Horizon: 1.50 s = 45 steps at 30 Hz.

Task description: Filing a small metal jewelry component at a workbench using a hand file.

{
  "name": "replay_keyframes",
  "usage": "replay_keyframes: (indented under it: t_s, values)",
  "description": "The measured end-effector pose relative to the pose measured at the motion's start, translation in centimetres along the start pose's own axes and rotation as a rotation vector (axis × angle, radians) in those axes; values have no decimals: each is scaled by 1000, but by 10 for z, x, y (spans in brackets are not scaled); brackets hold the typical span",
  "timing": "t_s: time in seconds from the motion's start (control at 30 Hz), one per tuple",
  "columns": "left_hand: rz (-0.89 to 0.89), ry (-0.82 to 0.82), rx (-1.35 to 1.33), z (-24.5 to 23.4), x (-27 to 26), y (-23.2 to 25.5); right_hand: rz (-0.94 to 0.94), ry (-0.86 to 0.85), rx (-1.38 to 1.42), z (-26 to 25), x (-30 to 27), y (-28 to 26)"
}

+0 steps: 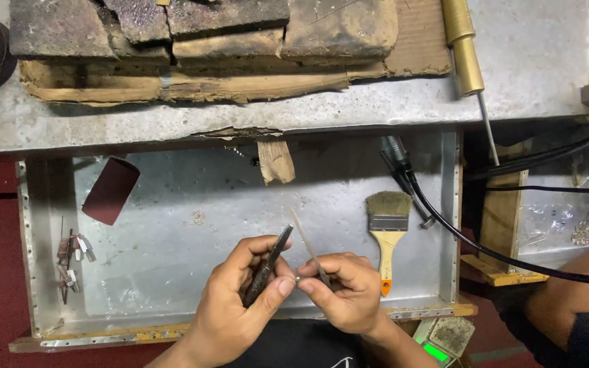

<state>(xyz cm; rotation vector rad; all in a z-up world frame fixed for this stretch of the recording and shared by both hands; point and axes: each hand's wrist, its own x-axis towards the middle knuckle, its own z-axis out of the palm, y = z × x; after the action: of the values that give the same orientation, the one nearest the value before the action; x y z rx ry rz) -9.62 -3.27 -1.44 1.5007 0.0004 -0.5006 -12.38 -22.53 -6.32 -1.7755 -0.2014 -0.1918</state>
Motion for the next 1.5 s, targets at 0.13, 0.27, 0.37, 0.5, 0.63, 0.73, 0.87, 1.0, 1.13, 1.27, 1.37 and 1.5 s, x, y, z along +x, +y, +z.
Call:
replay_keyframes:
  t_s: [0.13, 0.27, 0.37, 0.5, 0.63, 0.73, 0.87, 1.0, 1.13, 1.27, 1.37, 1.5]
  values:
    - [-37, 3, -11, 2, 0, 0, -19, -6, 37, 2, 5, -3]
    - [-33, -69, 42, -2, -2, -2, 94, -10, 166, 0, -3, 2]
    - [-51, -134, 153, -9, -4, 5, 205, 31, 266, -3, -8, 4]
    - [-175, -288, 328, -22, -10, 13, 285, 79, 435, -3, -10, 6]
    - [-200, -301, 343, -19, -12, 15, 324, 86, 520, -2, -12, 6]
    - [-66, -333, 312, -21, -14, 8, 302, 85, 528, -2, -11, 4]
    - [-67, -351, 339, -21, -16, 6, 294, 85, 545, -2, -13, 5]
    - [-216, -320, 353, -18, -15, 16, 293, 99, 474, -3, -14, 7]
    - [-402, -351, 331, -19, -15, 25, 233, 97, 410, -4, -15, 8]
    - [-408, -379, 336, -20, -15, 24, 182, 115, 276, -5, -18, 12]
    - [-212, -354, 406, -20, -17, 17, 208, 140, 273, -6, -25, 15]
    - [58, -285, 474, -16, -17, 18, 253, 165, 312, -4, -24, 13]
